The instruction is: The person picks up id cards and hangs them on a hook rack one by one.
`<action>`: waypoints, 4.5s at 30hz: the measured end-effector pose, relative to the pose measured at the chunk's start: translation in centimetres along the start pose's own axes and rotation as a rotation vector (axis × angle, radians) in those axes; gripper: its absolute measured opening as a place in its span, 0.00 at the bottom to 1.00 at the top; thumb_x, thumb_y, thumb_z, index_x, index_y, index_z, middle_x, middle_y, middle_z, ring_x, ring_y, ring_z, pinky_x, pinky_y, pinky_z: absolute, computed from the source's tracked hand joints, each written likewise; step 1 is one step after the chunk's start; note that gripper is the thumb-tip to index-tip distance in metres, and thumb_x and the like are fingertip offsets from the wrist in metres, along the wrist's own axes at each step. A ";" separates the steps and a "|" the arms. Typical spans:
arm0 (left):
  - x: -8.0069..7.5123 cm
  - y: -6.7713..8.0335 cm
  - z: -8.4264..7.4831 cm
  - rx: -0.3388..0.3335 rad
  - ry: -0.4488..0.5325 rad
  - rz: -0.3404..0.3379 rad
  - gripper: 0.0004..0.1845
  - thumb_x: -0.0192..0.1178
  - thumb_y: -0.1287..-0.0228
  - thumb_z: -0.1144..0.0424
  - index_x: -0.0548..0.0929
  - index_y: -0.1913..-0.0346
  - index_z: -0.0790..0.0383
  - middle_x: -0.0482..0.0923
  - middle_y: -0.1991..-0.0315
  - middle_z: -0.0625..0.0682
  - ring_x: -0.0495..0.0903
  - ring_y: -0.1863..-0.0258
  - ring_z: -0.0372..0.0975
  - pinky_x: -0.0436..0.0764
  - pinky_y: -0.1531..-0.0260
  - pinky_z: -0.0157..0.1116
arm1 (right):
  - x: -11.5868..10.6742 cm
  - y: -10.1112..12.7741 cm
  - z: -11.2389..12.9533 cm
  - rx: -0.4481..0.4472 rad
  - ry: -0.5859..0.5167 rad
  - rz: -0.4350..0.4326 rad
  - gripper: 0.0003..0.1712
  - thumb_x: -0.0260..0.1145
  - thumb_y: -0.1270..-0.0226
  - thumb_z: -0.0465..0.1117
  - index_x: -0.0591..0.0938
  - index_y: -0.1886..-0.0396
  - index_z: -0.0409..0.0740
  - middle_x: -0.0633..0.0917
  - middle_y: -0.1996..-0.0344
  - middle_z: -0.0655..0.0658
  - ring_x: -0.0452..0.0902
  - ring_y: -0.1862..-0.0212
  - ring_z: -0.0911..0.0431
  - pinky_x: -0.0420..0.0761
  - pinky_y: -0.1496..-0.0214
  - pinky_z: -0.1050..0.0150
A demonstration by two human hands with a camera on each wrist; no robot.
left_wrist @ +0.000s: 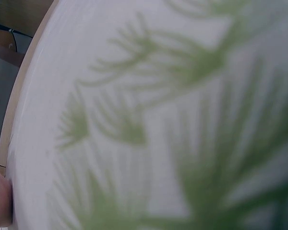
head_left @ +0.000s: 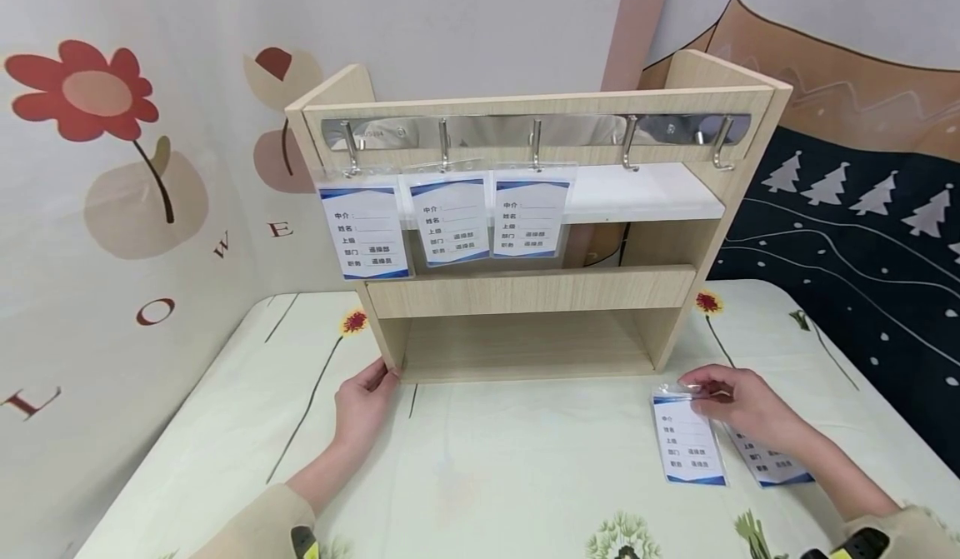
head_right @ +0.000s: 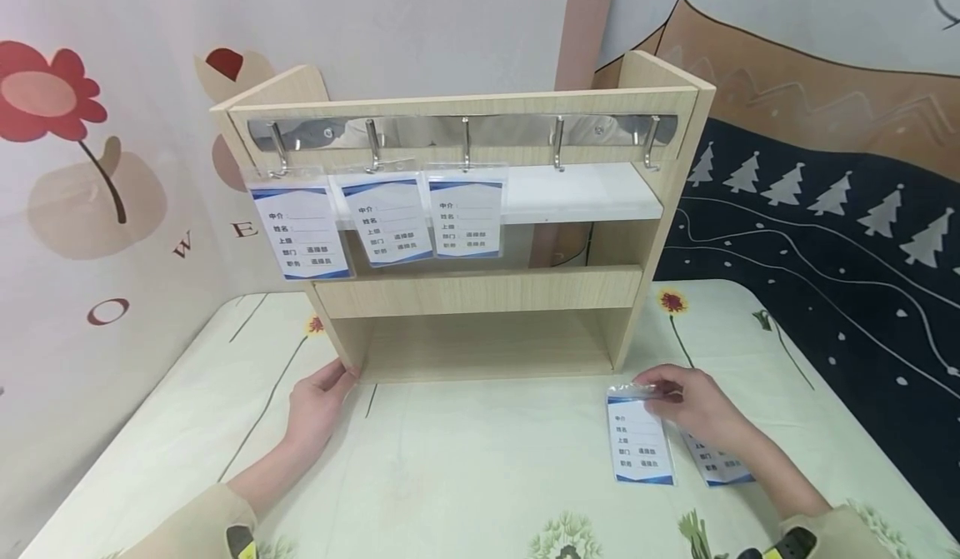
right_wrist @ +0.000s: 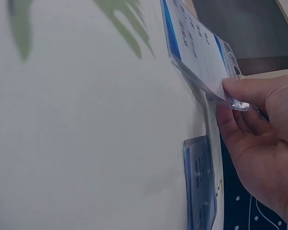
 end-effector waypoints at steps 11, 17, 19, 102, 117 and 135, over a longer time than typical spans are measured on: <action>0.0 -0.1 0.0 -0.003 0.008 0.001 0.21 0.58 0.25 0.68 0.76 0.33 0.72 0.78 0.38 0.65 0.79 0.39 0.51 0.81 0.46 0.35 | -0.1 -0.2 1.0 -0.031 -0.016 -0.037 0.19 0.70 0.35 0.28 0.84 0.44 0.34 0.87 0.51 0.40 0.80 0.57 0.61 0.81 0.54 0.73; 0.0 -0.1 0.1 -0.001 0.007 0.001 0.21 0.58 0.25 0.68 0.76 0.33 0.72 0.78 0.38 0.65 0.79 0.39 0.52 0.81 0.45 0.35 | -0.3 -0.2 1.7 -0.044 -0.050 -0.036 0.20 0.70 0.34 0.27 0.84 0.43 0.34 0.86 0.49 0.38 0.79 0.58 0.62 0.82 0.57 0.71; 0.0 0.0 0.1 0.001 0.011 -0.002 0.21 0.58 0.25 0.68 0.76 0.33 0.73 0.78 0.39 0.66 0.80 0.39 0.52 0.81 0.46 0.34 | -0.3 -0.2 1.9 -0.055 -0.063 -0.040 0.20 0.70 0.34 0.27 0.84 0.42 0.34 0.86 0.49 0.37 0.79 0.58 0.62 0.82 0.57 0.71; 0.3 0.1 -0.2 0.001 0.036 -0.018 0.21 0.58 0.25 0.70 0.77 0.34 0.73 0.79 0.40 0.65 0.80 0.41 0.50 0.77 0.56 0.16 | -7.5 -4.0 16.8 -0.557 -0.282 -0.505 0.20 0.63 0.37 0.14 0.84 0.46 0.27 0.88 0.57 0.52 0.84 0.55 0.61 0.81 0.47 0.75; 0.3 0.3 -0.4 -0.004 0.025 -0.029 0.20 0.59 0.26 0.69 0.78 0.34 0.73 0.80 0.41 0.66 0.81 0.43 0.48 0.77 0.58 0.17 | -6.9 -5.8 20.4 -0.698 -0.465 -0.638 0.15 0.61 0.31 0.19 0.84 0.48 0.26 0.86 0.52 0.39 0.84 0.55 0.56 0.82 0.49 0.71; 0.3 0.1 -0.1 0.007 0.038 -0.027 0.20 0.59 0.26 0.70 0.77 0.35 0.74 0.80 0.41 0.66 0.80 0.42 0.51 0.77 0.57 0.17 | -6.6 -6.7 22.3 -0.631 -0.495 -0.738 0.15 0.60 0.25 0.26 0.86 0.45 0.34 0.86 0.53 0.43 0.83 0.55 0.53 0.82 0.51 0.71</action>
Point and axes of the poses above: each hand's wrist, its own y-axis away from the middle knuckle, its own x-axis out of the palm, z = x × y, the point moved 1 cm from there along -y, towards the middle knuckle
